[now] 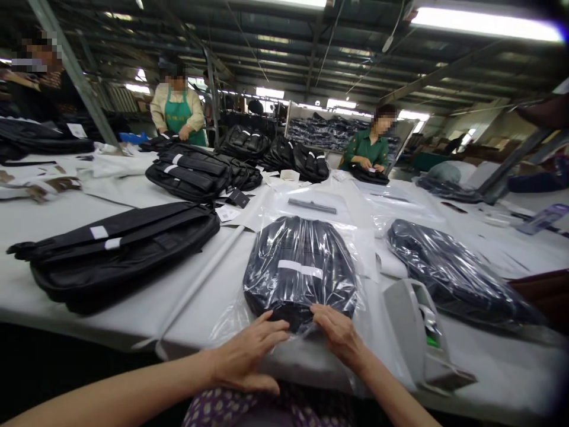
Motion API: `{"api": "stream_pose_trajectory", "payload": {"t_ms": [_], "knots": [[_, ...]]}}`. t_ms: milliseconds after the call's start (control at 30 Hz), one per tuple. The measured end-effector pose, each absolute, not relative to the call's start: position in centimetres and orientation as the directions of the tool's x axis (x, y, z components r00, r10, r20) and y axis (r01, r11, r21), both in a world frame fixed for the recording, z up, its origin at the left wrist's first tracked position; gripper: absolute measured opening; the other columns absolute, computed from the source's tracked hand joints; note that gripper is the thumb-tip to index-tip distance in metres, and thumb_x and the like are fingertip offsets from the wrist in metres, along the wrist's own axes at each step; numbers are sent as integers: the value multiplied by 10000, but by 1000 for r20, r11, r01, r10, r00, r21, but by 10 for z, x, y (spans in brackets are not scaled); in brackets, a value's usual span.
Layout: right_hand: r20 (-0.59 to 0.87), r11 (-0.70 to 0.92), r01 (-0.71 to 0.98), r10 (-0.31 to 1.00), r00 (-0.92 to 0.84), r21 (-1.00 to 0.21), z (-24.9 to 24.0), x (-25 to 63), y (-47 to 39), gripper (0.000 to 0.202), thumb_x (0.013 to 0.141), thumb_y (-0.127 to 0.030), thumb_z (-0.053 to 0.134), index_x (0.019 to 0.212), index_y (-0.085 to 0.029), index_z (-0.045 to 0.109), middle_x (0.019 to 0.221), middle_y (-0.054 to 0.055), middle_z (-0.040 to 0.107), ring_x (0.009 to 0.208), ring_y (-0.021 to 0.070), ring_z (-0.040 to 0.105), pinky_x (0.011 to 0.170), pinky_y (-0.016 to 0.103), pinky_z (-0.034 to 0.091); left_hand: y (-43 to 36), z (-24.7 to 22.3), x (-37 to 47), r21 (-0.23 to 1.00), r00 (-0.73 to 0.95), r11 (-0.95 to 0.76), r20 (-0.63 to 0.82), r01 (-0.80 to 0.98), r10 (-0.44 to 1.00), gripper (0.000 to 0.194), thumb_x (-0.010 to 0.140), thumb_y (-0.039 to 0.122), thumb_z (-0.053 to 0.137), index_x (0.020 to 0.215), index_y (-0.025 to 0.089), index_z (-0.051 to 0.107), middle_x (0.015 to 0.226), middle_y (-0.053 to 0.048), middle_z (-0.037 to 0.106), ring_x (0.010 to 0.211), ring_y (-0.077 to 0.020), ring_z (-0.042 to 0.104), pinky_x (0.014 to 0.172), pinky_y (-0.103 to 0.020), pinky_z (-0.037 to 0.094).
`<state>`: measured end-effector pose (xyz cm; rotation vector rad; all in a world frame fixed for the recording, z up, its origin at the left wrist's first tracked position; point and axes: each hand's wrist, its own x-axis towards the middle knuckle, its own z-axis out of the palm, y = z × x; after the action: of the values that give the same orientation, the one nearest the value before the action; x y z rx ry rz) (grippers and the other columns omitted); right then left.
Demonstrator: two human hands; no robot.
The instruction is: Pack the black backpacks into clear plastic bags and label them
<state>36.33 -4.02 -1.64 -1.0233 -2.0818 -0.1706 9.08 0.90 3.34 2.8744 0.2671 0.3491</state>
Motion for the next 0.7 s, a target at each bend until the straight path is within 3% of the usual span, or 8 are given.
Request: {"api": "stream_pose_trajectory", "payload": {"t_ms": [167, 300, 367, 433, 533, 600, 700], "knots": [[704, 642, 723, 636, -316, -255, -20, 364, -40, 197, 883, -62, 396, 911, -170, 558, 970, 102, 669, 933, 172, 637, 795, 303, 547, -5, 19, 72, 123, 802, -860, 316, 494, 506, 574, 753, 393, 632, 1233, 164, 416, 1149, -144, 558, 1063, -297, 505, 997, -534, 312], [710, 625, 738, 638, -297, -254, -22, 363, -40, 198, 887, -75, 400, 929, -175, 566, 975, 97, 674, 936, 167, 639, 801, 289, 541, -5, 7, 67, 11, 789, -827, 292, 563, 541, 402, 800, 217, 556, 1189, 168, 470, 1066, -108, 582, 951, -256, 537, 876, -457, 403], [708, 619, 742, 644, -290, -259, -23, 362, -39, 199, 888, -82, 406, 956, -176, 569, 992, 99, 673, 945, 165, 638, 811, 287, 539, -2, 5, 67, -75, 836, -861, 296, 503, 463, 253, 839, 157, 491, 1089, 173, 529, 881, -68, 605, 773, -208, 549, 720, -373, 433], [710, 618, 741, 644, -285, -263, -24, 363, -39, 204, 888, -85, 410, 983, -172, 568, 1014, 106, 671, 970, 167, 634, 830, 292, 538, 4, 9, 66, -150, 889, -913, 331, 379, 315, 188, 876, 125, 424, 996, 173, 562, 799, -52, 606, 682, -177, 527, 664, -335, 421], [738, 642, 741, 595, -319, -197, -23, 368, -43, 194, 882, -70, 415, 972, -153, 566, 1086, 133, 657, 1073, 193, 596, 902, 344, 516, 17, 25, 66, -187, 936, -967, 337, 174, 103, 216, 906, 122, 369, 948, 157, 578, 1077, -100, 621, 941, -204, 546, 871, -362, 415], [743, 649, 756, 546, -388, -83, -23, 372, -53, 182, 878, -63, 427, 936, -153, 574, 1148, 137, 638, 1153, 224, 544, 985, 442, 450, 27, 37, 68, -138, 967, -990, 254, 33, -4, 246, 908, 118, 339, 892, 149, 583, 1254, -109, 548, 1124, -219, 482, 995, -357, 359], [657, 655, 753, 542, -524, 60, -23, 380, -72, 174, 885, -92, 457, 952, -173, 596, 1172, 101, 636, 1176, 223, 522, 1052, 498, 360, 40, 48, 71, 61, 991, -997, 133, -39, -31, 276, 899, 116, 322, 860, 167, 591, 1258, -90, 555, 1129, -200, 501, 990, -314, 379]]}}
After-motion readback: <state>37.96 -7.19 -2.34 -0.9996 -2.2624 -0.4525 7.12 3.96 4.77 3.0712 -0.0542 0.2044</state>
